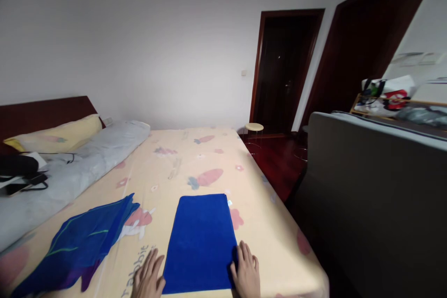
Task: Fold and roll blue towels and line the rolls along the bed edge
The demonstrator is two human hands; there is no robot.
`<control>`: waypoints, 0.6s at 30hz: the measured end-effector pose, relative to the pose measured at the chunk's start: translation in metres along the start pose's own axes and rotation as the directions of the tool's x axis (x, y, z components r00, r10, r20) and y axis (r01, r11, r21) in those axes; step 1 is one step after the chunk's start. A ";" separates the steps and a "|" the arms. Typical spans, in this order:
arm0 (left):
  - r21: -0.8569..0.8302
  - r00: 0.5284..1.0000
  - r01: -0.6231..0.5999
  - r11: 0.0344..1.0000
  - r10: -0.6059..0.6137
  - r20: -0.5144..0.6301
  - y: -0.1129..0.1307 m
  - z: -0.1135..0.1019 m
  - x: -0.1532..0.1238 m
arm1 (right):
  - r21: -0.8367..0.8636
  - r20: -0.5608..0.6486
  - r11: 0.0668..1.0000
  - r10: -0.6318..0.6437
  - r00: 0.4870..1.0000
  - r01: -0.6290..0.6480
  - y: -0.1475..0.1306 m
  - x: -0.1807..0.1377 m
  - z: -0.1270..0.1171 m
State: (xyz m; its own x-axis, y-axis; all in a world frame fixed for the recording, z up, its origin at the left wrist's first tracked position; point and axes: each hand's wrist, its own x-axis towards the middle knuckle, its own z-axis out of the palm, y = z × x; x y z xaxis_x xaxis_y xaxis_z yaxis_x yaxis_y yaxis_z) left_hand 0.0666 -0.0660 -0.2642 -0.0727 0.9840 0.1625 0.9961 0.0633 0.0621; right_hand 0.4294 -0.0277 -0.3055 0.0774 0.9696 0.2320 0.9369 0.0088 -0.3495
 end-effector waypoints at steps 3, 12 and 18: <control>-0.006 0.999 -0.034 0.999 0.034 -0.014 0.021 -0.015 0.016 | 0.019 -0.055 1.000 -0.022 0.998 0.023 -0.022 0.012 0.000; -0.285 0.947 -0.243 0.927 0.291 0.138 0.128 0.013 0.076 | 0.179 0.246 0.950 -0.294 0.923 0.255 -0.102 0.051 0.007; -0.212 0.955 -0.284 0.935 0.296 0.024 0.069 0.022 0.071 | 0.067 0.160 0.991 -0.123 0.979 0.114 -0.027 0.054 -0.008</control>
State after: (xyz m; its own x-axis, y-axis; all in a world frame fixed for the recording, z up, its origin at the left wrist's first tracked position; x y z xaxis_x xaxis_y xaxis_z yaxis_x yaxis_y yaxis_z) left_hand 0.1313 0.0124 -0.2699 0.2263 0.9625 0.1498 0.9414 -0.2556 0.2203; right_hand 0.4110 0.0229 -0.2766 -0.0940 0.9876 0.1254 0.9146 0.1354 -0.3811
